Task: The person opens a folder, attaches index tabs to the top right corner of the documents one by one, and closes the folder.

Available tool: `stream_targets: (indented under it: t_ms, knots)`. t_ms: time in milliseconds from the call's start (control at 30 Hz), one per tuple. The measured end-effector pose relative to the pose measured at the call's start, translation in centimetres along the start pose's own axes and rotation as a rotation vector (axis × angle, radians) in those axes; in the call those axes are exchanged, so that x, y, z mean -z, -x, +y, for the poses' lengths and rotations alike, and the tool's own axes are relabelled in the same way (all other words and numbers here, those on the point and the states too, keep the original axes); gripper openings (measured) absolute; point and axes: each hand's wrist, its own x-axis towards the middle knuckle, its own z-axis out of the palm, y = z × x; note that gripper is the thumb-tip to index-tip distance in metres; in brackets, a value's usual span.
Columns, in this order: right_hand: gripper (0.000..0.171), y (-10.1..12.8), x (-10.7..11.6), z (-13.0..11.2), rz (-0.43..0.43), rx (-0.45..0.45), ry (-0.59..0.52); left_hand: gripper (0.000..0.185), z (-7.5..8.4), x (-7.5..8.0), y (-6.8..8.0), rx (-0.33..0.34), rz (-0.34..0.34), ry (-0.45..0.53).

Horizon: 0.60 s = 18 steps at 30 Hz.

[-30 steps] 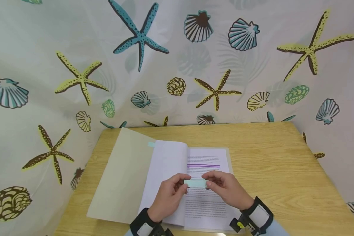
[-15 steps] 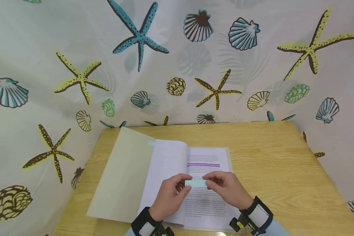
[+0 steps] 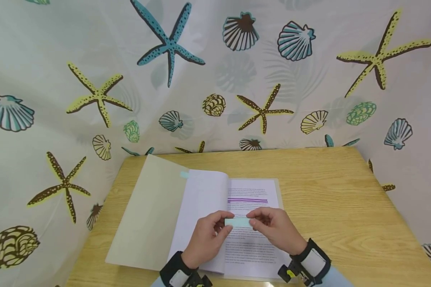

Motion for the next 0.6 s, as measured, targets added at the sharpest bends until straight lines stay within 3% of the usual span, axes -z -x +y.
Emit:
stream_targets:
  t_ms: [367, 600]
  knots:
    - [0.026, -0.07, -0.20, -0.13, -0.041, -0.034, 0.011, 0.023, -0.32, -0.08, 0.26, -0.024, 0.018, -0.011]
    - [0.022, -0.11, -0.61, -0.27, 0.022, -0.012, 0.069, 0.022, -0.55, -0.20, 0.34, -0.080, 0.025, -0.009]
